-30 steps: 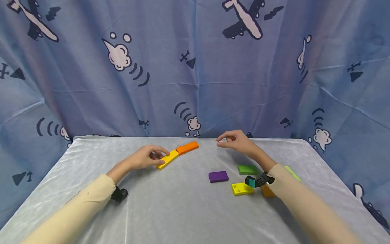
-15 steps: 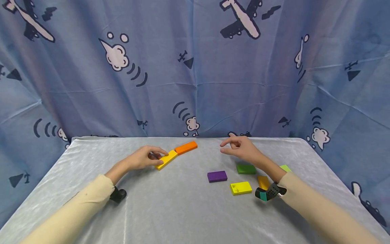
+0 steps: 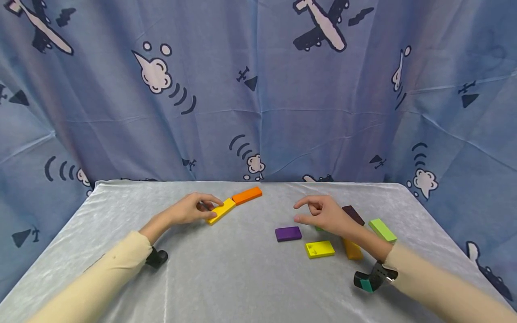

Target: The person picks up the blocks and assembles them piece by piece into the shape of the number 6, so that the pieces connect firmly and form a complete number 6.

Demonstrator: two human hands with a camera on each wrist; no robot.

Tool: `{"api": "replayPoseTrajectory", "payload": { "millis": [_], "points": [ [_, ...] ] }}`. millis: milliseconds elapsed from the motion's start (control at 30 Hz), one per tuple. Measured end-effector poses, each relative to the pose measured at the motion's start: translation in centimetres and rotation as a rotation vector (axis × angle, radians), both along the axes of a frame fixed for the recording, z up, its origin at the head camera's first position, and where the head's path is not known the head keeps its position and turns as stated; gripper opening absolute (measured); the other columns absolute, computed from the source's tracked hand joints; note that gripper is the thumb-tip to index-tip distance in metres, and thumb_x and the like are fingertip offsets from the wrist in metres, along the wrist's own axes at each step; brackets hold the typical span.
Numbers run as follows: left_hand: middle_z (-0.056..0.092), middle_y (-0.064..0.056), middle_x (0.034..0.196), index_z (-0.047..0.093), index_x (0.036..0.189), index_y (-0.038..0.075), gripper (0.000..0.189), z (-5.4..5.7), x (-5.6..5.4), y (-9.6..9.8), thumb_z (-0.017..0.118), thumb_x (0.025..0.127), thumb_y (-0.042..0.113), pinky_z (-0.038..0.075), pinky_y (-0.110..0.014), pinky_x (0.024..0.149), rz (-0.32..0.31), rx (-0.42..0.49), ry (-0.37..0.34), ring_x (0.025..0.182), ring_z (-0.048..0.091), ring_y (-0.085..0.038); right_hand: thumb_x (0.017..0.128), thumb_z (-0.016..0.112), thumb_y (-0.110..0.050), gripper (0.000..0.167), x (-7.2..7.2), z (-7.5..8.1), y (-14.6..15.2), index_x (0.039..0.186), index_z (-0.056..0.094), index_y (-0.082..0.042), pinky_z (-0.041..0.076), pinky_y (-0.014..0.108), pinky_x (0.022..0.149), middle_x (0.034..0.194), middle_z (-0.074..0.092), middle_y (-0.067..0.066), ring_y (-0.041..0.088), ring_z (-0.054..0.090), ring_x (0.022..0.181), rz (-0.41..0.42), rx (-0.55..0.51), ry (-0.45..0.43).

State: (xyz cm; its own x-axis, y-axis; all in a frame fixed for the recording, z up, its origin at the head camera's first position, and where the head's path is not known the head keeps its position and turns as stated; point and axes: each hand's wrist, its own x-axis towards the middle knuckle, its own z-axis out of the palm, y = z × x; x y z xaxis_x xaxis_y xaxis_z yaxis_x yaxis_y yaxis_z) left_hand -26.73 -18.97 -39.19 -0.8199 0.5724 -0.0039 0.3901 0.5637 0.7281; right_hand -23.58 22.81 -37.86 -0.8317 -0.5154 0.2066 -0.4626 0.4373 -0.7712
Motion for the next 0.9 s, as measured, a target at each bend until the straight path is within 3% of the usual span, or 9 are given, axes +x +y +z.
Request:
{"api": "replayPoseTrajectory", "payload": {
  "millis": [433, 900],
  "points": [
    [0.068, -0.008, 0.107, 0.069, 0.128, 0.005, 0.033, -0.2, -0.1, -0.1, 0.073, 0.096, 0.011, 0.054, -0.036, 0.081, -0.014, 0.02, 0.013, 0.09, 0.066, -0.02, 0.081, 0.089, -0.024, 0.038, 2.2, -1.2, -1.1, 0.11, 0.073, -0.005, 0.028, 0.027, 0.052, 0.061, 0.031, -0.009, 0.007, 0.029, 0.053, 0.013, 0.083, -0.051],
    [0.069, -0.009, 0.107, 0.069, 0.128, 0.004, 0.033, -0.2, -0.1, 0.0, 0.072, 0.096, 0.01, 0.054, -0.036, 0.081, -0.015, 0.02, 0.021, 0.09, 0.066, -0.021, 0.078, 0.091, -0.023, 0.034, 2.7, -1.1, -2.1, 0.105, 0.077, -0.006, 0.026, 0.028, 0.055, 0.058, 0.031, -0.007, 0.009, 0.029, 0.052, -0.037, 0.124, -0.068]
  ]
}}
